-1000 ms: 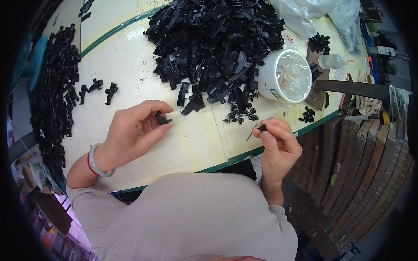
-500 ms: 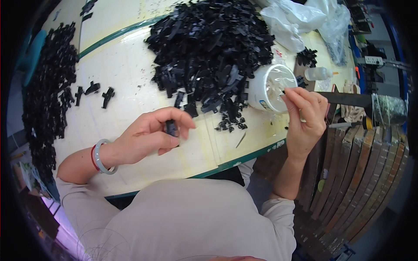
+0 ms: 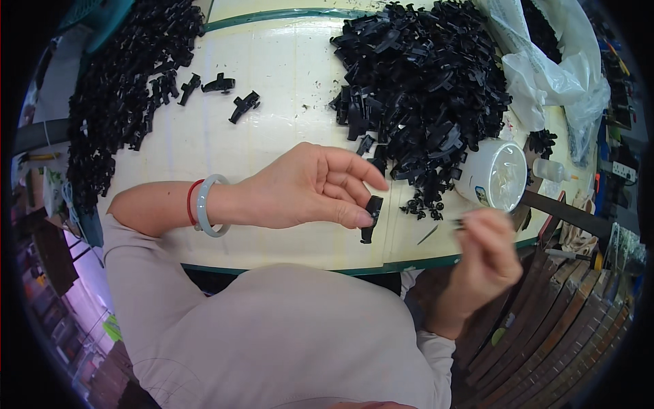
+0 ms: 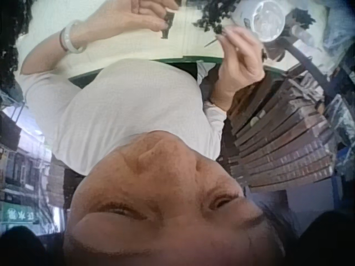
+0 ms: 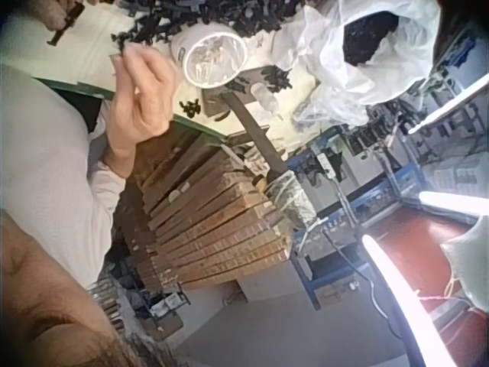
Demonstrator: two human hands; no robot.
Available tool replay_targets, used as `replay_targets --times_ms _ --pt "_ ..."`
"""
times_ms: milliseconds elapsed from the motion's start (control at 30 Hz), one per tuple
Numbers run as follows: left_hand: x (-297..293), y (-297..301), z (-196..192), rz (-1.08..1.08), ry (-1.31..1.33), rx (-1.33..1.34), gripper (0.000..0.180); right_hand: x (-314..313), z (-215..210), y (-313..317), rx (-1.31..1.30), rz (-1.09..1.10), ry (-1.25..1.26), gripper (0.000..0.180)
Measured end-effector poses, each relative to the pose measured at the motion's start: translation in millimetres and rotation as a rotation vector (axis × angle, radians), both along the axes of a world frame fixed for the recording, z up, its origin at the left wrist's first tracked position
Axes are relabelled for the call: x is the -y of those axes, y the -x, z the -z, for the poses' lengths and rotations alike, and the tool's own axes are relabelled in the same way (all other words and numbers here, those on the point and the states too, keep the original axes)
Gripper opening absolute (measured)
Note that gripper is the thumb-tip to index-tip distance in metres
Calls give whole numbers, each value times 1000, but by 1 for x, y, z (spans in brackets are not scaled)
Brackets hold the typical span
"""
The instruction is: Assembling small black plastic components by hand on a workbench.
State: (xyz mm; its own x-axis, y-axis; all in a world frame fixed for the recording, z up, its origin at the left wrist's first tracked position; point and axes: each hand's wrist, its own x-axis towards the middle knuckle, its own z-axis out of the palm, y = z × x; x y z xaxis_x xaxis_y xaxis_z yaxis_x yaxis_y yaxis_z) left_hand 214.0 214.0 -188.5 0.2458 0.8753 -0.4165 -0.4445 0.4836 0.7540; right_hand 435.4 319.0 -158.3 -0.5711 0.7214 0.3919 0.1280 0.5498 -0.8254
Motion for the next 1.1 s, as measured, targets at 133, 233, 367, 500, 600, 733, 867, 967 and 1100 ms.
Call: replay_targets --times_ms 133,233,367,500,600,733,867,967,1100 --pt "2 -4 5 -16 26 61 29 25 24 20 -91 -139 247 26" --pt "2 -5 8 -32 16 99 26 32 32 26 -135 -139 336 26" --pt "2 -6 10 -38 0 136 25 33 35 26 -128 -119 357 24" --pt "2 -7 12 -44 -4 142 25 35 38 27 -127 -117 359 24" --pt "3 -7 12 -47 -23 119 26 33 38 28 -120 -118 302 24" --pt "3 -7 12 -59 -30 93 26 32 38 29 -118 -133 236 24" --pt "4 -7 13 -56 -52 85 25 29 38 29 -110 -159 204 23" --pt "4 -6 13 -47 -64 78 24 29 39 30 -108 -186 148 23" --pt "5 -6 13 -54 -56 60 23 33 43 31 -127 -174 166 23"
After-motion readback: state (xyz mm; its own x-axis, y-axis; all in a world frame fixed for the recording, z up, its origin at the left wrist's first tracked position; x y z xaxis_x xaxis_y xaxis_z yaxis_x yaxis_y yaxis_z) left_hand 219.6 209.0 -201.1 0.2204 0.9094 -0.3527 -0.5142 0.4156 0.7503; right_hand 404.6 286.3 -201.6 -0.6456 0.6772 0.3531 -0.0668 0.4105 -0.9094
